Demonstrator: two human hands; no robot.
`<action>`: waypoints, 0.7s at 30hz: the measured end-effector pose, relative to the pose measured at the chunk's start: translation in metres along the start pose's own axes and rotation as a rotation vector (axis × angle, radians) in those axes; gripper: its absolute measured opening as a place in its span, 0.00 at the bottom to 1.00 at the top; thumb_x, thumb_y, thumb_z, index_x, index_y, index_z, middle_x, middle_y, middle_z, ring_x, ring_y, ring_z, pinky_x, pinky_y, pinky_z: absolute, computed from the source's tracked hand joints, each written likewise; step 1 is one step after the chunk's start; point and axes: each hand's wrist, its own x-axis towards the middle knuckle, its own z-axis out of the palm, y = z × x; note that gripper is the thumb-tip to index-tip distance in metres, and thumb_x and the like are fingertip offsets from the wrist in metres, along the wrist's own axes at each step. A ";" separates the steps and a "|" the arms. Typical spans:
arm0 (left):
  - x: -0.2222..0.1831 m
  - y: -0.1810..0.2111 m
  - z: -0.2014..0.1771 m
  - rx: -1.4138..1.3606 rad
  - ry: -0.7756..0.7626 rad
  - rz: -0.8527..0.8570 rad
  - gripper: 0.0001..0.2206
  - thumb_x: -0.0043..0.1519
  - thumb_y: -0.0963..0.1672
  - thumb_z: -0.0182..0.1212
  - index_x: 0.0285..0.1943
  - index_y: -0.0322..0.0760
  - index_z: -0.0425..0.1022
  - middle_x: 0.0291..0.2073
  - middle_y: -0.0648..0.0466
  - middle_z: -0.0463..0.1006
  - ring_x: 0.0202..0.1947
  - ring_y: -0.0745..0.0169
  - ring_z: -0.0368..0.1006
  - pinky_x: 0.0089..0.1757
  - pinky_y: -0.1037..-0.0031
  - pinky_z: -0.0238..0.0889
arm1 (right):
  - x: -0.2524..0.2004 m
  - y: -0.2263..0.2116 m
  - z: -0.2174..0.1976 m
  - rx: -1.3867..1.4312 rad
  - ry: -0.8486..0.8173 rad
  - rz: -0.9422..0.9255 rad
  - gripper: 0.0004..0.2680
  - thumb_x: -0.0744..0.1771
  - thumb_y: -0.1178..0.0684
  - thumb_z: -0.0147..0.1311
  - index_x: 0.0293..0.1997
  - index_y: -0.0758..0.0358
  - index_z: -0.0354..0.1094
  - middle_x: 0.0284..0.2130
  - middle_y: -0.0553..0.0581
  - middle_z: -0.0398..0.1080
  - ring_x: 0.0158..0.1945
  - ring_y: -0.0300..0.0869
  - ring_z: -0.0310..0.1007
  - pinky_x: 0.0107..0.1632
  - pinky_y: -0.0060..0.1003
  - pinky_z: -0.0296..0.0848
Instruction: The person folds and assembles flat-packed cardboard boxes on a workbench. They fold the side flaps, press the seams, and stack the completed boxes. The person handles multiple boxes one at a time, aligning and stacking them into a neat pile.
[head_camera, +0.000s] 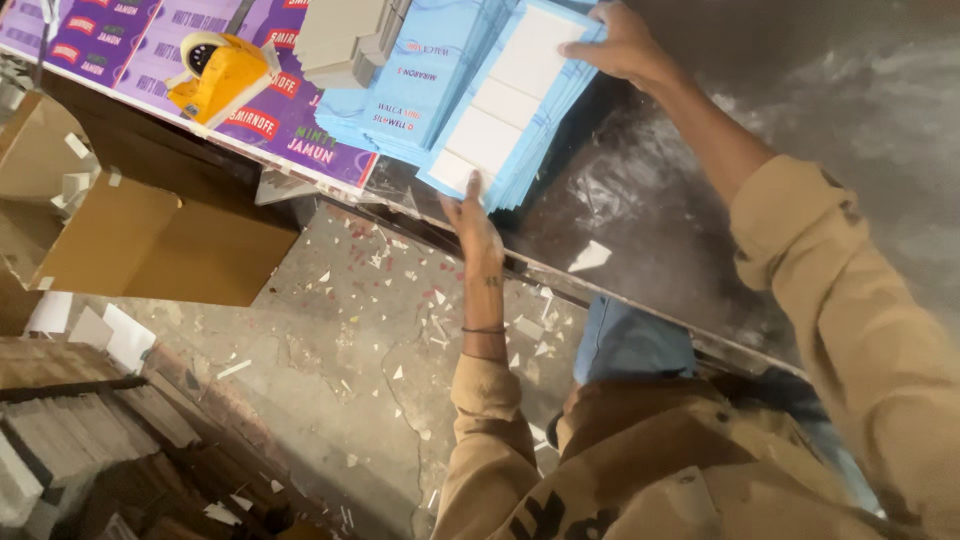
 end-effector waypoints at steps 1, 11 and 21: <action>-0.002 0.001 -0.003 0.028 0.030 -0.048 0.35 0.62 0.39 0.61 0.79 0.39 0.49 0.69 0.48 0.65 0.67 0.56 0.62 0.65 0.64 0.51 | -0.006 0.001 0.000 -0.019 0.009 0.007 0.20 0.64 0.45 0.70 0.51 0.74 0.71 0.41 0.63 0.75 0.44 0.45 0.77 0.45 0.38 0.73; -0.018 0.021 -0.018 0.029 -0.070 0.026 0.38 0.58 0.34 0.62 0.78 0.37 0.49 0.67 0.43 0.67 0.64 0.50 0.66 0.61 0.62 0.63 | -0.017 0.037 -0.015 -0.041 0.031 0.110 0.35 0.59 0.37 0.75 0.61 0.73 0.59 0.54 0.69 0.66 0.57 0.52 0.69 0.55 0.43 0.70; -0.098 0.015 -0.031 0.630 -0.173 0.034 0.48 0.54 0.45 0.73 0.80 0.38 0.40 0.72 0.35 0.57 0.70 0.42 0.59 0.62 0.55 0.60 | -0.154 0.013 -0.084 0.152 -0.144 0.223 0.25 0.61 0.44 0.69 0.62 0.63 0.67 0.53 0.61 0.75 0.56 0.43 0.75 0.60 0.42 0.72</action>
